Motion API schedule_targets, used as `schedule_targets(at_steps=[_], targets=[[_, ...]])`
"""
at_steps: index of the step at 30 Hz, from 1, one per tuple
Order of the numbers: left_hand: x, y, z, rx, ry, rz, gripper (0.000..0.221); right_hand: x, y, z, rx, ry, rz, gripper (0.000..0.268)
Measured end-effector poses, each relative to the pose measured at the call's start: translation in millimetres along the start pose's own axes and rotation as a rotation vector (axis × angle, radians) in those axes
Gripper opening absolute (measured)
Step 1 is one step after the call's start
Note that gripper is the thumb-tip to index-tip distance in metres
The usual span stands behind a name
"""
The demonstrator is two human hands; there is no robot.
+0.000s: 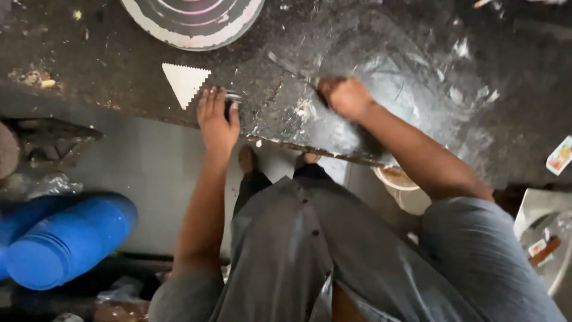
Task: The person organizes scraps of fabric and containers on a workbench, then uses a scraper and knife to gather and clean chocolate shavings and cream from a work surface before washing their hands at a sink.
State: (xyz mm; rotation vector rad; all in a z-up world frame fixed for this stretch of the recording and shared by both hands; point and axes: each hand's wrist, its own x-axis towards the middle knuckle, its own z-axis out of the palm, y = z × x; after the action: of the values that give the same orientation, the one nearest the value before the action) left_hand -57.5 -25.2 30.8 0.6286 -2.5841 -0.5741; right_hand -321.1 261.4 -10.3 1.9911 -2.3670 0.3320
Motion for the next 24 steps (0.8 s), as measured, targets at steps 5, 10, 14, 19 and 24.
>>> schedule_targets(at_steps=[5, 10, 14, 19, 24], targets=[[-4.6, 5.9, -6.5, -0.204, -0.044, 0.103, 0.042, -104.7, -51.2, -26.7, 0.118, -0.005, 0.416, 0.006], [4.7, -8.9, -2.1, -0.461, -0.055, 0.145, 0.038, -173.2, -145.7, -21.5, -0.052, 0.181, 1.078, 0.01], [-20.7, -32.9, 12.5, -1.165, -0.408, -0.244, 0.034, -71.4, -204.5, 39.2, 0.042, 0.217, 1.112, 0.022], [-75.1, -79.4, 32.3, -1.532, -1.242, -0.959, 0.041, 38.3, -130.6, 46.7, 0.015, 0.272, 1.018, 0.013], [-111.2, -93.5, 86.0, -1.673, -1.366, -1.291, 0.052, 55.8, -91.9, 7.6, -0.092, 0.046, 0.612, 0.012]])
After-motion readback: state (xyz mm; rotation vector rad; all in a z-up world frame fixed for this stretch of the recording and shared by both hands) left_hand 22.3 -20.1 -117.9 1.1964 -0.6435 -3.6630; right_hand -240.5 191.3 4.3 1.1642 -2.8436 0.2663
